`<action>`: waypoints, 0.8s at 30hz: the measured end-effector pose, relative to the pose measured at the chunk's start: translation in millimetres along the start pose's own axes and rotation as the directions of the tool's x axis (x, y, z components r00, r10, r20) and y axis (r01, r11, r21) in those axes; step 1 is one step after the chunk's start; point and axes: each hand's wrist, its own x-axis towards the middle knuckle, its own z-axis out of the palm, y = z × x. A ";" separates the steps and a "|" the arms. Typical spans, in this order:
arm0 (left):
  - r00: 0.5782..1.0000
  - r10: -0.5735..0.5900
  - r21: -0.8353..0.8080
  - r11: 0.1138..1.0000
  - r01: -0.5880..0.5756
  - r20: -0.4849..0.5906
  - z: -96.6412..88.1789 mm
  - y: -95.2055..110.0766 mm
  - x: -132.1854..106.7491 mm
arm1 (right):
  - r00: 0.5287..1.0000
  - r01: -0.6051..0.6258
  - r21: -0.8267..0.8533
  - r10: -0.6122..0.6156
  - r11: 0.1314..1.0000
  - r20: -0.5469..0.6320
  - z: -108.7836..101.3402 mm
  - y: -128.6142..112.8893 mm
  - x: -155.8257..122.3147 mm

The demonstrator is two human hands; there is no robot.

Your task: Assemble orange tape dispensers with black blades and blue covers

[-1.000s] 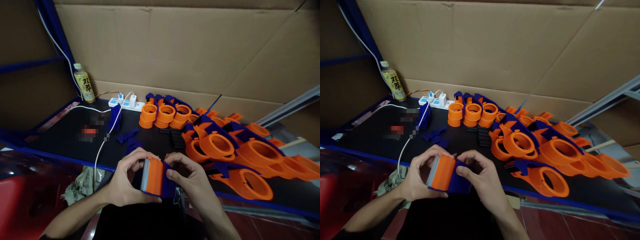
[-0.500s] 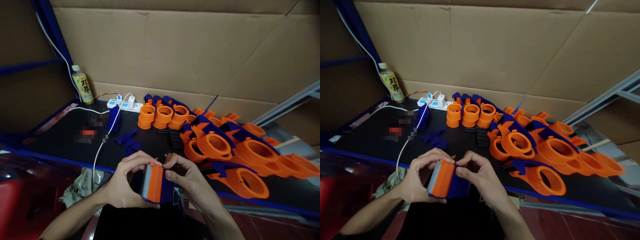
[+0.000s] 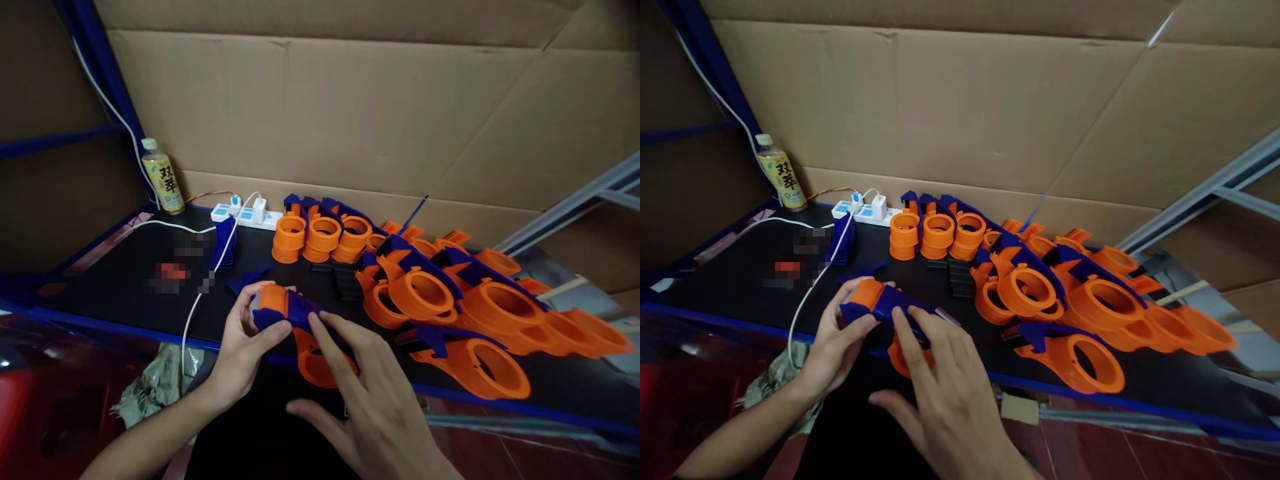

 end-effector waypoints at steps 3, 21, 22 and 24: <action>0.998 -0.042 -0.062 0.997 0.040 -0.040 3.0 -5.6 2.4 | 0.996 0.085 -0.150 -0.080 0.985 0.037 -2.9 2.5 -0.6; 0.953 -0.152 0.095 0.987 0.131 0.263 -15.9 -28.8 23.9 | 0.828 -0.542 -0.031 0.539 0.840 0.153 -86.1 265.4 166.6; 0.950 -0.151 0.104 0.986 0.127 0.272 -16.4 -29.0 24.2 | 0.830 -0.541 -0.014 0.537 0.841 0.149 -81.9 266.8 167.5; 0.946 -0.147 0.120 0.986 0.117 0.290 -17.1 -29.0 24.5 | 0.837 -0.543 0.021 0.539 0.839 0.097 -76.8 266.3 169.1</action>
